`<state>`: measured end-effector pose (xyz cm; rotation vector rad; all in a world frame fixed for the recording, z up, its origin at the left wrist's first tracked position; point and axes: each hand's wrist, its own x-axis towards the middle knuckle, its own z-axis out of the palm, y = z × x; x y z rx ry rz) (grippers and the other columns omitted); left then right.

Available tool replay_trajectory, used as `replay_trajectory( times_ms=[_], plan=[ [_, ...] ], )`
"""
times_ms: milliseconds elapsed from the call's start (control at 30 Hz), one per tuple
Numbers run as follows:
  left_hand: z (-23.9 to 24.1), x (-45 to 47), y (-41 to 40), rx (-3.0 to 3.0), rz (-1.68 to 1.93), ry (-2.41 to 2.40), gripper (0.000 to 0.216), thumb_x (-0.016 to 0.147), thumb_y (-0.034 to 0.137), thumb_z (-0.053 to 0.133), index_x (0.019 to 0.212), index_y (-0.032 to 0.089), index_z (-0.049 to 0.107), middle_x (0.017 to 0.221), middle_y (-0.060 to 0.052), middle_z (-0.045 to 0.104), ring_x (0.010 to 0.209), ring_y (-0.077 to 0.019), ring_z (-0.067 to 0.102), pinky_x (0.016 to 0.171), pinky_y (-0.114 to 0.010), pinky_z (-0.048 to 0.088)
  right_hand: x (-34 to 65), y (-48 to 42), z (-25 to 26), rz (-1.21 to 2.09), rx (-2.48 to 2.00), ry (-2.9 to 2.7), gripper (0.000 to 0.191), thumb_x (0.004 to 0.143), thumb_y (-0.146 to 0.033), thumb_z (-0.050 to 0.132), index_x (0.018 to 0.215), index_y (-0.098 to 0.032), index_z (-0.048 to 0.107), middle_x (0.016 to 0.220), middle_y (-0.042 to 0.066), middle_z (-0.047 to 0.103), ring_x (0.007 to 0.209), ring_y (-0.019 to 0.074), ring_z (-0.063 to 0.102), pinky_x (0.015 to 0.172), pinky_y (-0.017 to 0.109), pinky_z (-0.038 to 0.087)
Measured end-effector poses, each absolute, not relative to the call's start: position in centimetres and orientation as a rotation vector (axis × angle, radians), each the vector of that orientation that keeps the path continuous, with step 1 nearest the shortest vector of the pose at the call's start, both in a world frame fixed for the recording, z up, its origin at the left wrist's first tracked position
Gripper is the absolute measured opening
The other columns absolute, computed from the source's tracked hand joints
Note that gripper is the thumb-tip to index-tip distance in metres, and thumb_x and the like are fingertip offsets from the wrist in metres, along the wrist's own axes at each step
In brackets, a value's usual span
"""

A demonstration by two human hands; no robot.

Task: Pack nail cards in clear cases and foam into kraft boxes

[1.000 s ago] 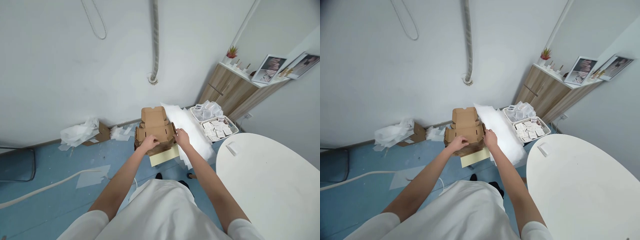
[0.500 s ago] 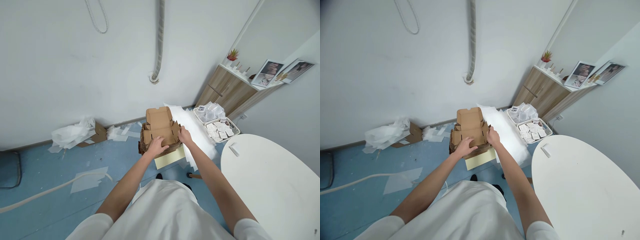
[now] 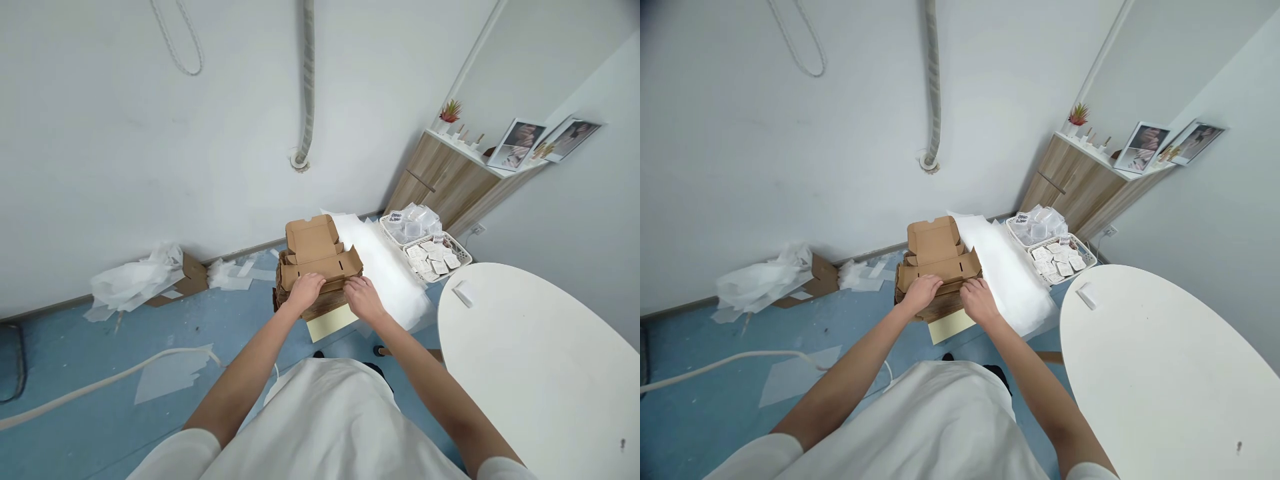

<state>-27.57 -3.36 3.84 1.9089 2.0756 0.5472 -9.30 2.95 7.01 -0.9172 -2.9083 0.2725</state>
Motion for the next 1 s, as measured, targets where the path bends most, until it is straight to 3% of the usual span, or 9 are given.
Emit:
replay_trajectory(
  times_ms=[167, 267, 367, 467, 533, 633, 733, 867, 1000],
  plan=[
    [5.5, -27.7, -3.7, 1.842, 0.594, 2.168, 0.035, 0.088, 0.035, 0.027, 0.088, 0.021, 0.059, 0.087, -0.006, 0.062, 0.087, -0.0202, 0.053, 0.075, -0.032, 0.037, -8.2, 1.8, 4.7, 0.328, -1.095, -2.882, 0.025, 0.084, -0.027, 0.039, 0.101, -0.018, 0.055, 0.107, 0.010, 0.059, 0.108, 0.0227, 0.045, 0.097, 0.045, 0.017],
    [6.2, -27.8, -4.3, 1.884, 0.686, 2.179, 0.037, 0.089, 0.036, 0.024, 0.089, 0.022, 0.058, 0.088, -0.006, 0.062, 0.086, -0.0198, 0.053, 0.076, -0.032, 0.036, -7.7, 3.1, 5.1, 0.611, -1.197, -2.709, 0.036, 0.084, -0.040, 0.038, 0.111, -0.020, 0.050, 0.112, 0.009, 0.057, 0.103, 0.0218, 0.050, 0.094, 0.044, 0.026],
    [6.5, -27.7, -5.0, 1.923, 0.813, 2.181, 0.037, 0.089, 0.035, 0.024, 0.091, 0.021, 0.058, 0.091, -0.006, 0.063, 0.088, -0.0194, 0.053, 0.079, -0.033, 0.036, -7.8, 5.0, 7.4, 0.865, -1.344, -2.326, 0.058, 0.081, -0.052, 0.036, 0.129, -0.019, 0.031, 0.119, 0.011, 0.052, 0.097, 0.0195, 0.055, 0.081, 0.034, 0.040],
    [6.4, -27.2, -5.7, 1.953, 0.901, 2.161, 0.035, 0.089, 0.032, 0.026, 0.094, 0.020, 0.059, 0.095, -0.006, 0.063, 0.093, -0.0187, 0.052, 0.084, -0.034, 0.034, -8.8, 6.7, 10.3, 0.990, -1.372, -2.218, 0.070, 0.078, -0.055, 0.039, 0.134, -0.019, 0.018, 0.119, 0.012, 0.053, 0.087, 0.0176, 0.059, 0.073, 0.029, 0.043],
    [6.2, -26.6, -6.1, 1.971, 0.915, 2.126, 0.033, 0.088, 0.030, 0.028, 0.096, 0.021, 0.059, 0.097, -0.006, 0.063, 0.096, -0.0183, 0.052, 0.087, -0.035, 0.032, -9.8, 7.2, 11.9, 0.874, -1.421, -2.309, 0.067, 0.078, -0.054, 0.041, 0.133, -0.019, 0.025, 0.110, 0.010, 0.058, 0.088, 0.0196, 0.059, 0.074, 0.029, 0.042],
    [5.9, -25.4, -6.7, 1.993, 0.903, 2.061, 0.032, 0.088, 0.029, 0.030, 0.099, 0.022, 0.059, 0.098, -0.006, 0.063, 0.097, -0.0182, 0.052, 0.090, -0.037, 0.030, -11.0, 7.2, 13.3, 0.516, -1.604, -2.441, 0.047, 0.084, -0.046, 0.035, 0.122, -0.020, 0.043, 0.095, 0.011, 0.063, 0.089, 0.0240, 0.058, 0.072, 0.032, 0.040],
    [5.7, -24.5, -7.3, 1.974, 0.915, 2.045, 0.031, 0.087, 0.033, 0.034, 0.104, 0.022, 0.057, 0.105, -0.006, 0.061, 0.103, -0.0193, 0.049, 0.094, -0.037, 0.027, -11.2, 6.9, 13.7, 0.294, -1.692, -2.542, 0.040, 0.087, -0.038, 0.028, 0.117, -0.021, 0.047, 0.087, 0.011, 0.063, 0.083, 0.0250, 0.058, 0.069, 0.033, 0.039],
    [5.8, -24.4, -7.6, 1.748, 0.945, 2.237, 0.042, 0.083, 0.041, 0.038, 0.120, 0.022, 0.045, 0.121, -0.008, 0.051, 0.114, -0.0239, 0.041, 0.096, -0.040, 0.025, -9.3, 7.2, 13.6, 0.299, -1.648, -2.498, 0.041, 0.088, -0.036, 0.026, 0.123, -0.021, 0.042, 0.086, 0.010, 0.063, 0.080, 0.0227, 0.058, 0.068, 0.030, 0.038],
    [5.5, -25.0, -6.8, 1.467, 0.876, 2.448, 0.055, 0.081, 0.045, 0.039, 0.129, 0.019, 0.031, 0.126, -0.014, 0.044, 0.116, -0.0283, 0.039, 0.091, -0.043, 0.031, -5.4, 7.7, 13.1, 0.496, -1.544, -2.262, 0.040, 0.087, -0.042, 0.028, 0.110, -0.019, 0.051, 0.076, 0.007, 0.062, 0.068, 0.0196, 0.057, 0.061, 0.028, 0.040]
  ],
)
